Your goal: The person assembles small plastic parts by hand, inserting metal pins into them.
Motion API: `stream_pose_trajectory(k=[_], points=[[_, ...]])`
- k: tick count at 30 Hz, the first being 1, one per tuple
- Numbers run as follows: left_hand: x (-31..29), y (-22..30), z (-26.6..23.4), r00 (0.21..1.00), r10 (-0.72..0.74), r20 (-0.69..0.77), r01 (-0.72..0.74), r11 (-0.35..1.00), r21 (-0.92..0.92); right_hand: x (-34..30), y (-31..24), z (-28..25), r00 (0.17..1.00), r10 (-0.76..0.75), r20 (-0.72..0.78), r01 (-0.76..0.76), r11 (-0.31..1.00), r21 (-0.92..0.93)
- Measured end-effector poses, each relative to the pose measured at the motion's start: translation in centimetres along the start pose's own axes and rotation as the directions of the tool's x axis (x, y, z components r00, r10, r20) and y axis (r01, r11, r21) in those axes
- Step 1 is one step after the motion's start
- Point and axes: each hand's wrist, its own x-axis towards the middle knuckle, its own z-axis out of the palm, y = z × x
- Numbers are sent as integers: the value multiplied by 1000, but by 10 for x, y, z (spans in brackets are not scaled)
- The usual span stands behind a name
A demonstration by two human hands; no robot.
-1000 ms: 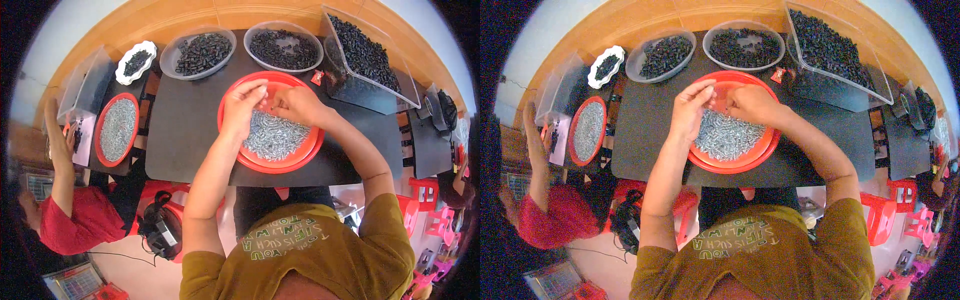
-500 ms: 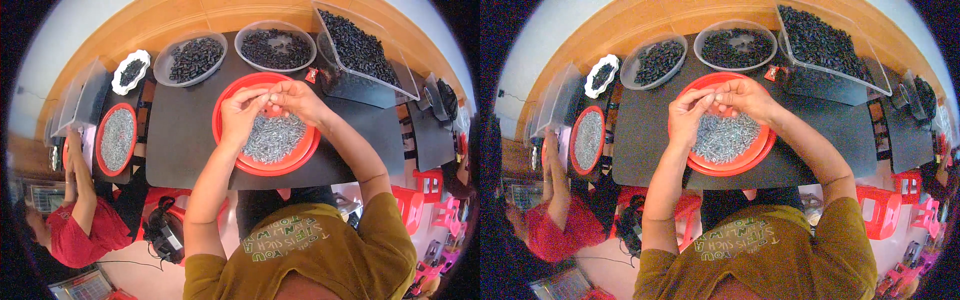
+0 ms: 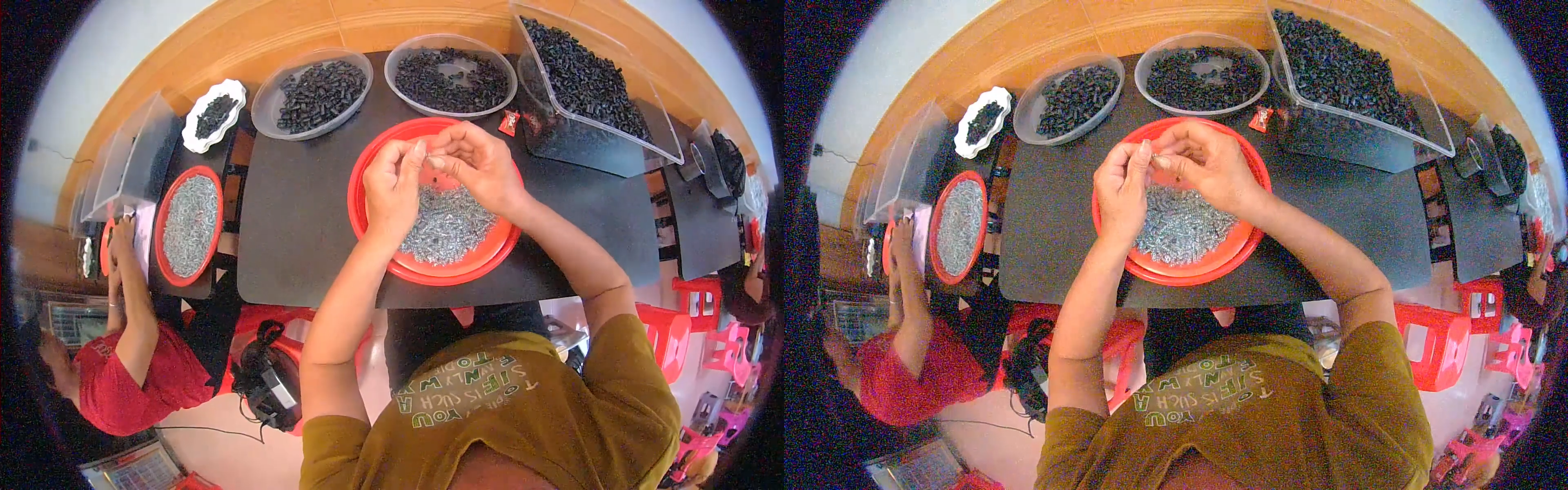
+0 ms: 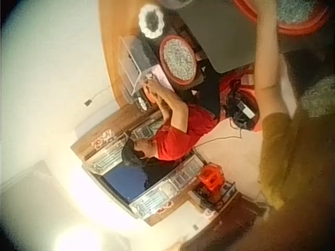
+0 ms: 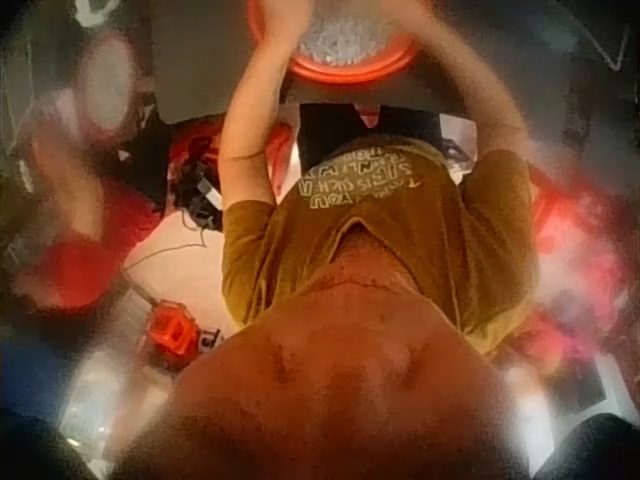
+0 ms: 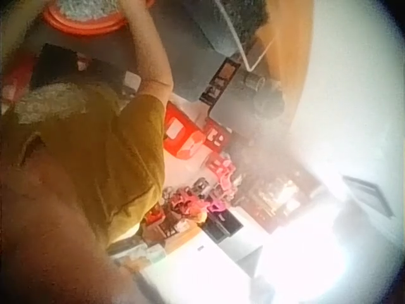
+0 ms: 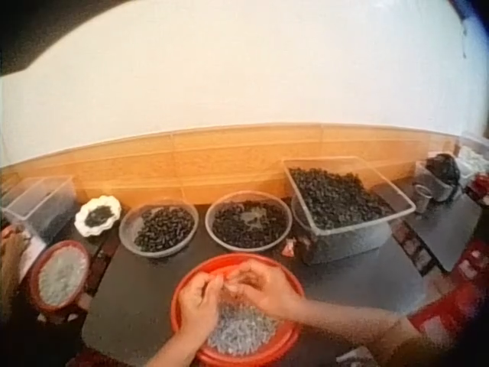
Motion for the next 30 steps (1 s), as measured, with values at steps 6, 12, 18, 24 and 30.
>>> stream_pose_trajectory(k=[6, 12, 18, 24, 30], points=[[2, -1, 0, 1000, -25, -1, 25, 1000, -14, 0, -15, -15, 993, -74, 89, 106, 889, -446], [0, -5, 3, 987, -152, 53, 157, 981, -115, 4, -15, -24, 976, -106, 192, 192, 836, -514], [1, -1, 0, 916, -341, 211, 393, 869, -300, 1, -9, -16, 996, -60, 63, 81, 899, -429], [4, 4, -5, 864, -384, 325, 503, 623, -599, -1, -6, -17, 988, -146, -41, 115, 899, -422], [2, 9, -5, 871, -285, 401, 489, 597, -636, -6, -11, -7, 988, -150, -27, 135, 944, -300]])
